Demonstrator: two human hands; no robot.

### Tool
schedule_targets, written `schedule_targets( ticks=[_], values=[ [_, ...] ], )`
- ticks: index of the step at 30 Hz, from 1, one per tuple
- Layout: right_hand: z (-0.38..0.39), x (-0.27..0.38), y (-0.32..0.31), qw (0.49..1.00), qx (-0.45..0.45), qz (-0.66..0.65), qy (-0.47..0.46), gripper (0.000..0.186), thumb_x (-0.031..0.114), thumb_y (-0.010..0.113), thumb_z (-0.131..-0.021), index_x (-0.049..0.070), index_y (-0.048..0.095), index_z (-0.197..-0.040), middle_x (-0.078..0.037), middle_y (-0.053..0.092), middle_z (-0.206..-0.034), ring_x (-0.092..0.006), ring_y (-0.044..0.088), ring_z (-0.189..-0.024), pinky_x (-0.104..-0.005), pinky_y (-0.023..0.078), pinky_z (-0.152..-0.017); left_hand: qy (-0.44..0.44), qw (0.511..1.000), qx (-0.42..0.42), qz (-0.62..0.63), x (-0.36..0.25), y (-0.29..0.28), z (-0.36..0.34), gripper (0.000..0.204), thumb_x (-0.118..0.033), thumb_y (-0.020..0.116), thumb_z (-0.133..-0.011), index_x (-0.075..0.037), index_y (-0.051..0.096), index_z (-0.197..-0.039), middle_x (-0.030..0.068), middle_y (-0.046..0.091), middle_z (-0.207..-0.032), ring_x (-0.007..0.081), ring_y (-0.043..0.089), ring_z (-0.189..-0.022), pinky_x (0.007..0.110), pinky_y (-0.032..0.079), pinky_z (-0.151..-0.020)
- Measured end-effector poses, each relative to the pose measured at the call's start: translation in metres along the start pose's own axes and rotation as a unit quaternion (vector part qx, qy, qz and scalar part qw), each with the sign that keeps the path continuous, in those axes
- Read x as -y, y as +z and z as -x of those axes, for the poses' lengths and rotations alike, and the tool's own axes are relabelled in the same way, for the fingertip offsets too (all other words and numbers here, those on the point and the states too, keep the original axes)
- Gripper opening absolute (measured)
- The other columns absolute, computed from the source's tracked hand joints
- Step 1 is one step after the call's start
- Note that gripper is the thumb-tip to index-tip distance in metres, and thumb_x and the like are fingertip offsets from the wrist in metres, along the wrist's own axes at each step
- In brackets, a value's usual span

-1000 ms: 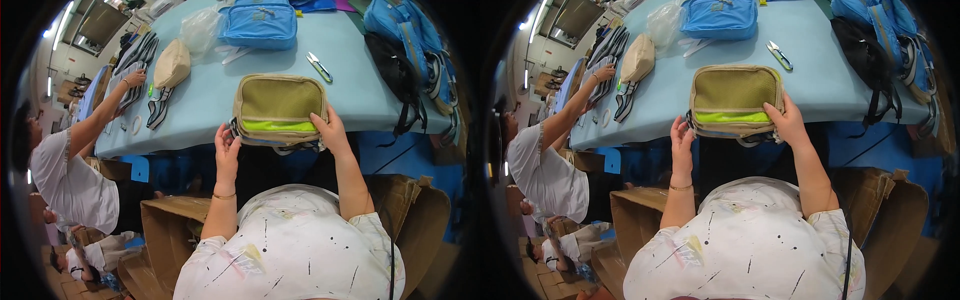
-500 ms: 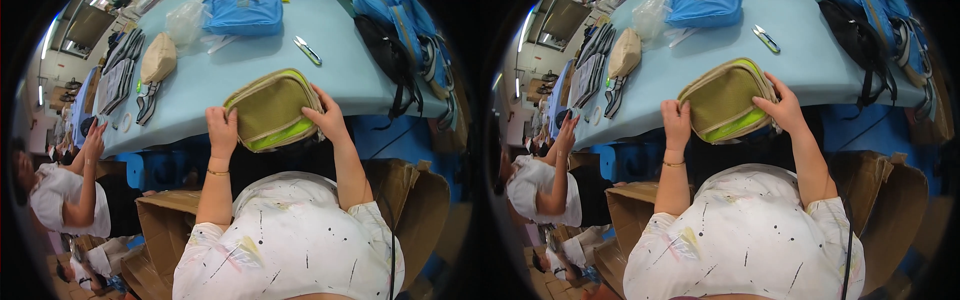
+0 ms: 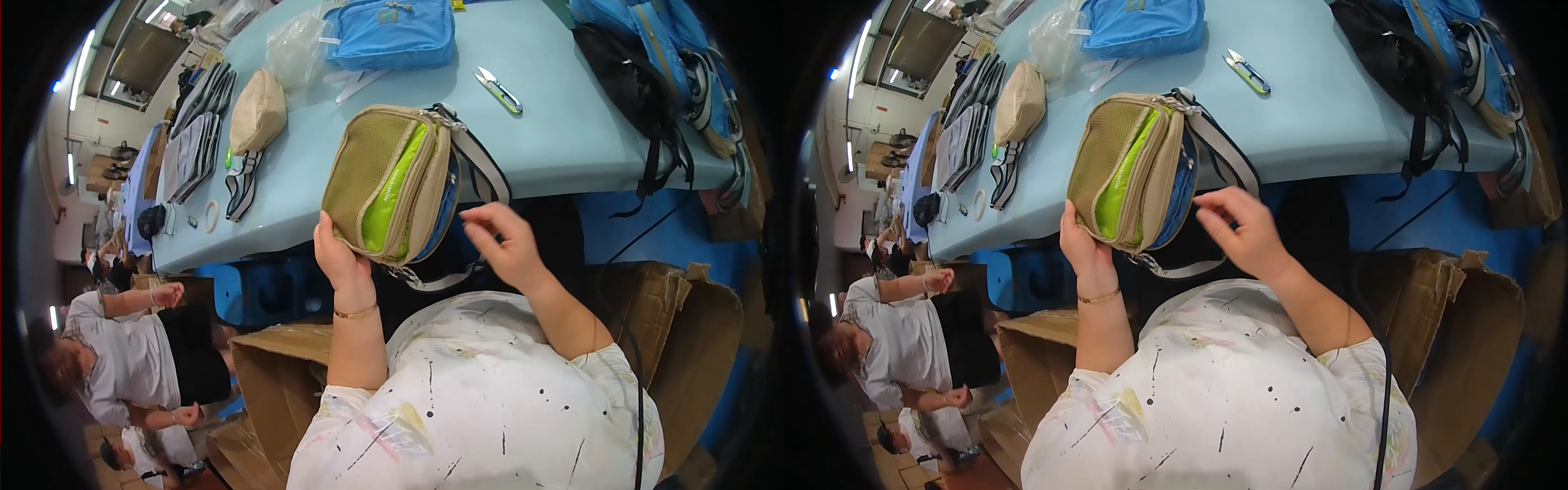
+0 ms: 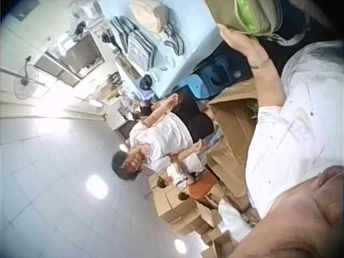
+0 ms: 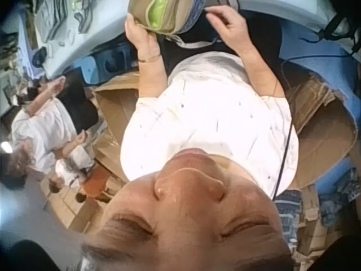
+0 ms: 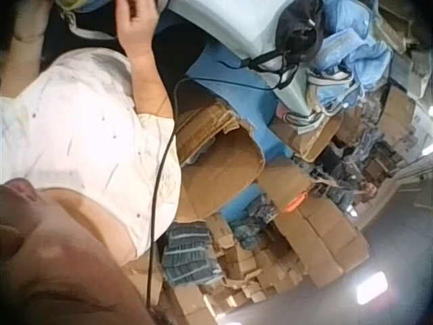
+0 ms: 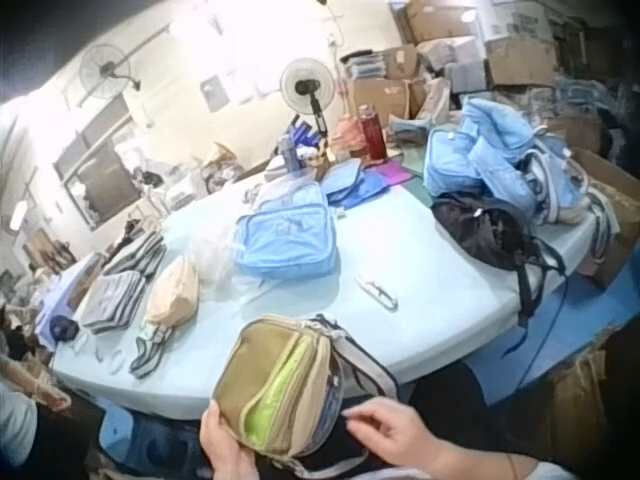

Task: Inspecting a small crossbody bag, trimming loose threads with snips, and checking the shoulder strap.

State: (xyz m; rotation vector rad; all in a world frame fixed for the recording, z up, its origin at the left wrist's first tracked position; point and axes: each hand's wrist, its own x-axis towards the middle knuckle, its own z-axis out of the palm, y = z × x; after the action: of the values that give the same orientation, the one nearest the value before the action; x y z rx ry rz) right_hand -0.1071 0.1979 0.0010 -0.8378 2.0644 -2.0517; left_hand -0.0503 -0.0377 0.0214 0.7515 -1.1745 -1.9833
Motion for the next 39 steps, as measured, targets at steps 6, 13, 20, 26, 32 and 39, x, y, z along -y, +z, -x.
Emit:
schedule_targets(
  ticks=[6,13,20,26,32,39],
  values=[
    [-0.015,-0.012,0.039,0.971,0.101,-0.2,0.086,0.041,0.016,0.062,-0.091,-0.001,0.045,-0.125,-0.009,0.059,-0.112,-0.0146,0.06,-0.095,-0.0281,0.051,-0.08,-0.017,0.999,0.04,0.023,0.003,0.001,0.011,0.021,-0.022,0.049,-0.098,-0.001,0.052,-0.101,0.0087,0.059,-0.099,0.0185,0.058,-0.093,0.032,0.048,-0.082],
    [-0.033,-0.01,0.036,0.933,0.075,-0.315,0.159,0.028,0.015,0.059,-0.093,0.0,0.048,-0.114,-0.005,0.06,-0.103,-0.0104,0.06,-0.089,-0.0263,0.053,-0.073,0.473,0.736,0.114,-0.47,-0.012,-0.001,0.042,0.041,-0.007,0.067,-0.08,-0.001,0.05,-0.117,0.0135,0.051,-0.11,0.0309,0.048,-0.105,0.04,0.039,-0.093],
    [-0.029,-0.007,0.039,0.976,0.1,-0.178,0.08,0.019,0.01,0.061,-0.089,-0.002,0.054,-0.102,-0.005,0.06,-0.086,-0.0092,0.057,-0.075,-0.0256,0.049,-0.068,0.455,0.633,0.223,-0.585,-0.015,0.029,0.053,0.049,-0.022,0.074,-0.075,-0.002,0.054,-0.114,0.0169,0.052,-0.107,0.0342,0.05,-0.1,0.043,0.041,-0.088],
    [-0.03,-0.016,0.035,0.991,0.098,-0.07,0.057,0.018,0.012,0.063,-0.088,-0.002,0.056,-0.097,-0.005,0.057,-0.08,-0.0094,0.05,-0.067,-0.0266,0.044,-0.059,0.42,0.563,0.226,-0.674,-0.008,0.031,0.047,0.028,-0.014,0.065,-0.082,0.0,0.058,-0.105,0.0136,0.056,-0.094,0.0319,0.055,-0.084,0.038,0.047,-0.073],
    [-0.038,-0.008,0.022,0.956,0.0,-0.26,0.134,0.028,0.01,0.06,-0.091,0.003,0.055,-0.118,-0.002,0.061,-0.091,-0.0072,0.061,-0.08,-0.0222,0.051,-0.069,0.24,0.817,0.283,-0.442,-0.022,0.032,0.002,0.014,-0.009,0.058,-0.092,0.003,0.058,-0.099,0.008,0.06,-0.081,0.014,0.054,-0.072,0.026,0.045,-0.067],
    [0.004,-0.008,0.022,0.991,0.009,-0.12,0.057,0.017,0.005,0.06,-0.089,0.003,0.061,-0.106,-0.003,0.059,-0.091,-0.0077,0.057,-0.075,-0.0207,0.047,-0.066,0.006,0.963,0.255,-0.083,-0.039,0.03,-0.014,0.018,-0.01,0.05,-0.097,0.003,0.058,-0.106,0.0075,0.064,-0.097,0.0114,0.061,-0.085,0.024,0.05,-0.076]
  ],
)
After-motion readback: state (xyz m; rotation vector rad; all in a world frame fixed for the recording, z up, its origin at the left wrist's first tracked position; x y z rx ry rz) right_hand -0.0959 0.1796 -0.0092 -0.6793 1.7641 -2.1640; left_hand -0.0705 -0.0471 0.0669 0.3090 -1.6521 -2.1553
